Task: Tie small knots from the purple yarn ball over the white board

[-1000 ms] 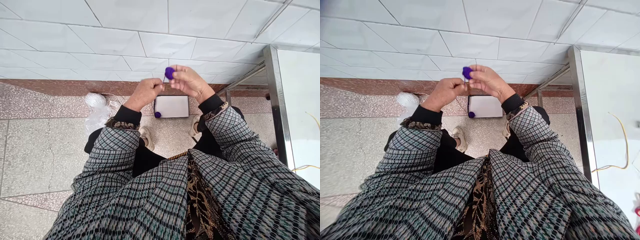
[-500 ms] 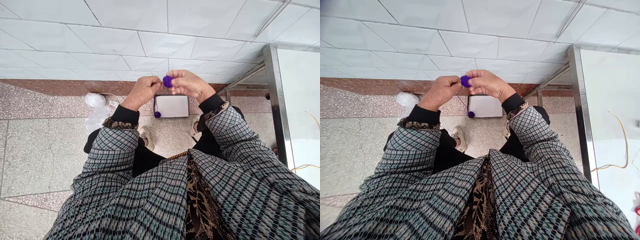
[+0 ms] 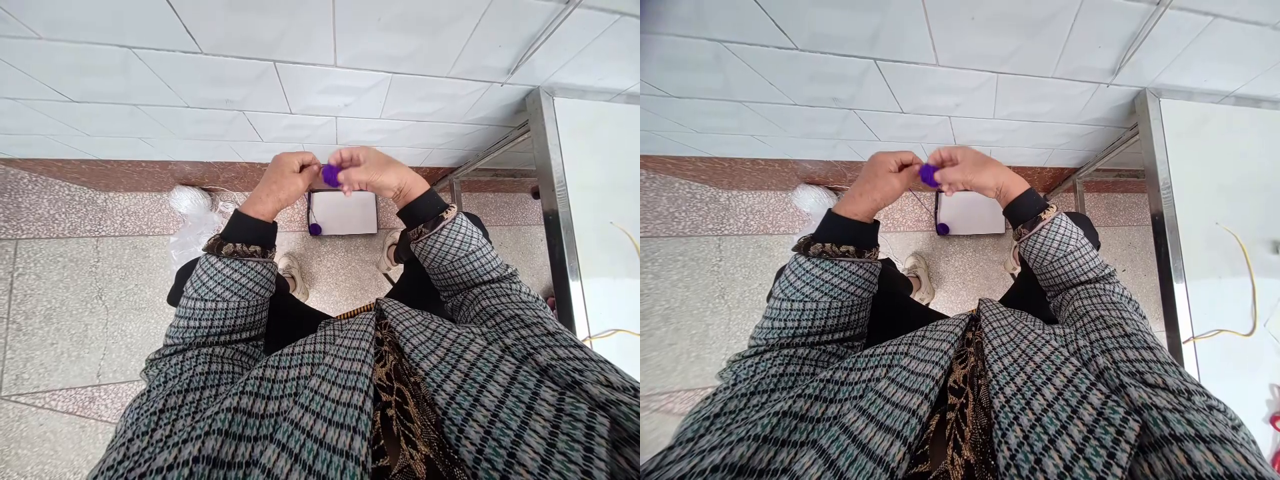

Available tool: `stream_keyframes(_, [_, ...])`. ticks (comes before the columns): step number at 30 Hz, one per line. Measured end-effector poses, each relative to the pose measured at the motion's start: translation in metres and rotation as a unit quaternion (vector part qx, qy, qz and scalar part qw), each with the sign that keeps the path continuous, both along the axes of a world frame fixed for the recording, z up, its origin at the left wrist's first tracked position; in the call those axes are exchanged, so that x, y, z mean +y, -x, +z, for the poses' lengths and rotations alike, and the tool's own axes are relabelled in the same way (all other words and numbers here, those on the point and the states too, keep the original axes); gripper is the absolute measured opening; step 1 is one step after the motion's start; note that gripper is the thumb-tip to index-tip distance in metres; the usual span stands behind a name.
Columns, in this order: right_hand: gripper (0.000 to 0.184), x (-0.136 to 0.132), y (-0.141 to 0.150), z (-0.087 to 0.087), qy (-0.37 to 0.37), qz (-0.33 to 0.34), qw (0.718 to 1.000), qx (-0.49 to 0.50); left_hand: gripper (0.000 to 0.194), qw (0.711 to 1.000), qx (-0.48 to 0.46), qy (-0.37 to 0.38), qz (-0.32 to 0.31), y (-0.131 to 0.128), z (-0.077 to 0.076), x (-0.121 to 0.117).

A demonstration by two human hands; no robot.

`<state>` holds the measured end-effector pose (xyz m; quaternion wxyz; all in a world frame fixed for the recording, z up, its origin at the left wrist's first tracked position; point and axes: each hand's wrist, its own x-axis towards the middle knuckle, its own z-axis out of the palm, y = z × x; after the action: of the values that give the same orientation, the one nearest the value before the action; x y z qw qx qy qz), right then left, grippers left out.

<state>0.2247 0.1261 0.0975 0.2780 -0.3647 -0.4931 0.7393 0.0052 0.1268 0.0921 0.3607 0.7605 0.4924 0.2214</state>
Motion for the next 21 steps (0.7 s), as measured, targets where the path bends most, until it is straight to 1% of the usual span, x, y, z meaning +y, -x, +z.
stream_keyframes(2, [0.021,0.003,-0.001,0.004,-0.004,-0.071,0.994,0.077,0.020,1.000,-0.002,0.009,-0.025,-0.003,-0.001,-0.001])
stream_keyframes(4, [0.018,0.006,0.000,0.003,-0.014,-0.129,0.987,0.094,0.021,0.996,-0.005,0.025,-0.088,-0.008,0.001,-0.006])
stream_keyframes(6, [0.020,0.008,0.002,-0.001,-0.025,-0.150,0.987,0.045,0.022,0.988,-0.006,0.040,-0.151,-0.012,0.004,-0.011])
stream_keyframes(7, [0.023,0.008,0.003,-0.004,-0.028,-0.143,0.989,0.004,0.023,0.985,-0.006,0.044,-0.169,-0.013,0.006,-0.013])
stream_keyframes(8, [0.028,0.008,0.004,-0.007,-0.029,-0.124,0.991,-0.042,0.023,0.984,-0.006,0.046,-0.173,-0.013,0.007,-0.014])
stream_keyframes(9, [0.032,0.007,0.004,-0.009,-0.028,-0.094,0.991,-0.088,0.023,0.985,-0.007,0.044,-0.165,-0.012,0.008,-0.014])
stream_keyframes(11, [0.035,0.004,0.004,-0.010,-0.023,-0.022,0.987,-0.157,0.023,0.991,-0.009,0.037,-0.127,-0.008,0.008,-0.011])
stream_keyframes(13, [0.033,0.001,0.003,-0.007,-0.011,0.035,0.985,-0.166,0.021,0.996,-0.014,0.030,-0.082,-0.003,0.005,-0.007])
stream_keyframes(14, [0.031,0.000,0.002,-0.003,-0.005,0.045,0.988,-0.146,0.021,0.998,-0.017,0.025,-0.061,-0.001,0.004,-0.004])
stream_keyframes(16, [0.029,-0.002,0.001,0.006,0.005,0.024,0.997,-0.077,0.020,0.999,-0.023,0.019,-0.027,0.001,0.001,-0.001])
stream_keyframes(18, [0.029,-0.003,0.001,0.016,0.008,-0.039,0.999,-0.005,0.021,0.999,-0.027,0.020,-0.016,-0.001,-0.001,-0.001])
stream_keyframes(19, [0.029,-0.003,0.002,0.021,0.004,-0.081,0.997,0.021,0.021,0.999,-0.028,0.023,-0.023,-0.003,-0.001,-0.002])
stream_keyframes(21, [0.029,-0.002,0.004,0.027,-0.008,-0.162,0.986,0.042,0.022,0.997,-0.026,0.033,-0.063,-0.008,0.000,-0.005])
